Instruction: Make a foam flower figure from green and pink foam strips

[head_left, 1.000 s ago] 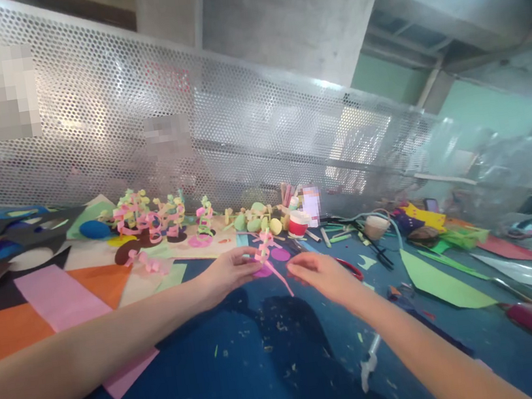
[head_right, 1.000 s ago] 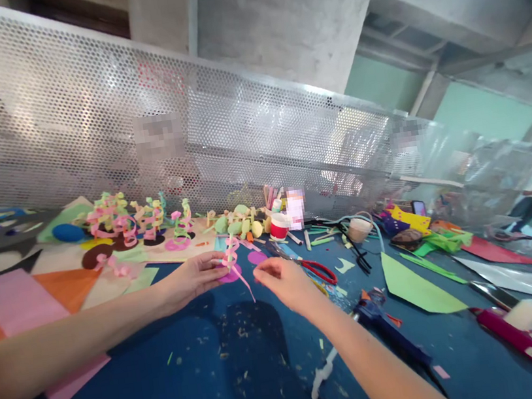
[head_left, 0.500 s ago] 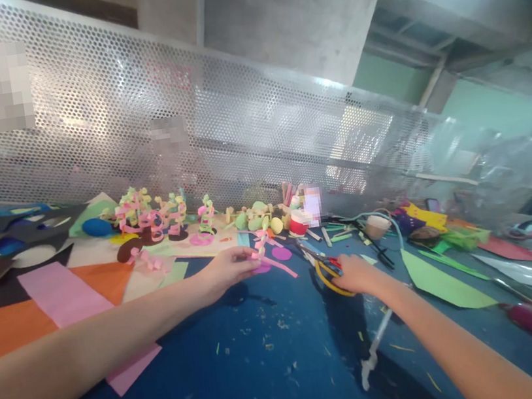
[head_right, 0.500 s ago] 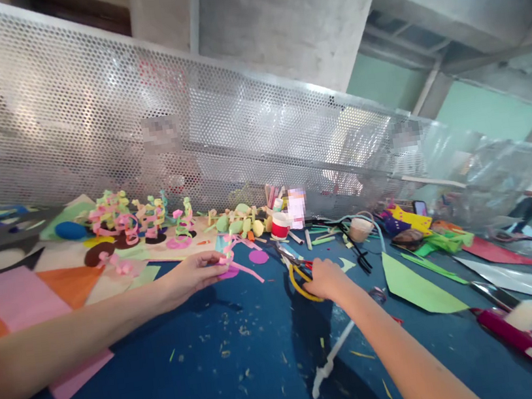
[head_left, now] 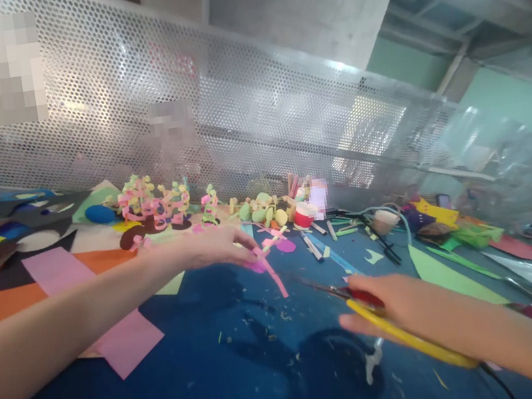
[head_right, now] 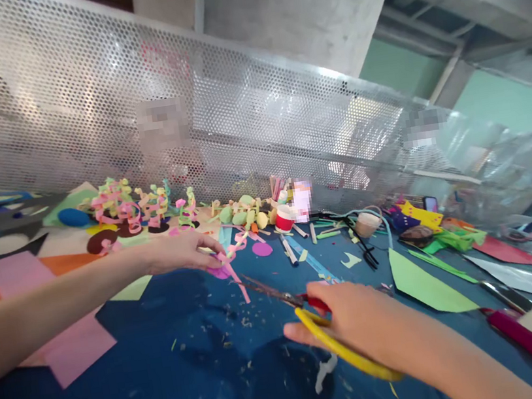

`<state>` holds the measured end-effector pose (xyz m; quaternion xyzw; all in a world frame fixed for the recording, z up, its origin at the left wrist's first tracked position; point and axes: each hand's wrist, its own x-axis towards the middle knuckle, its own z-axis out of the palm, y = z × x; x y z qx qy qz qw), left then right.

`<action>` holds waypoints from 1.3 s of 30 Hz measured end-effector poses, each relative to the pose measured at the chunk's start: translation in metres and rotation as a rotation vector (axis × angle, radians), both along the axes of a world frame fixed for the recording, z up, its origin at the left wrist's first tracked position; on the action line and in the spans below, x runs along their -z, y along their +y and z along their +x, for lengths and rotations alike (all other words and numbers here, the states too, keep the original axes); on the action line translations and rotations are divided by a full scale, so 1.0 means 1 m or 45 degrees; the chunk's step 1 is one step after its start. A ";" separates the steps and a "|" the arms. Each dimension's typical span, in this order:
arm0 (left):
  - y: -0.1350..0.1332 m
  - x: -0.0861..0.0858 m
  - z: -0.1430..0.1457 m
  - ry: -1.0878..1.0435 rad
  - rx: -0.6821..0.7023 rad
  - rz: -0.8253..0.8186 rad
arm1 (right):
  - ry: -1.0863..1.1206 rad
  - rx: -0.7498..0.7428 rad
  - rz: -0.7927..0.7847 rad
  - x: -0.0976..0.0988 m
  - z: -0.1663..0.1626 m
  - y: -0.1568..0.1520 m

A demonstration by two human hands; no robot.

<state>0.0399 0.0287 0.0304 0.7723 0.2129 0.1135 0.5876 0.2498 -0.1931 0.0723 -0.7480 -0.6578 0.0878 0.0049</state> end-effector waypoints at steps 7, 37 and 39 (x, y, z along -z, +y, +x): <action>-0.011 -0.019 -0.008 0.068 0.119 0.128 | -0.142 0.036 -0.016 0.007 -0.022 -0.001; -0.011 -0.019 -0.008 0.288 0.551 0.044 | -0.230 0.001 -0.235 -0.013 -0.040 0.000; -0.011 -0.017 -0.008 0.291 0.555 0.032 | -0.239 0.005 -0.237 -0.013 -0.038 0.000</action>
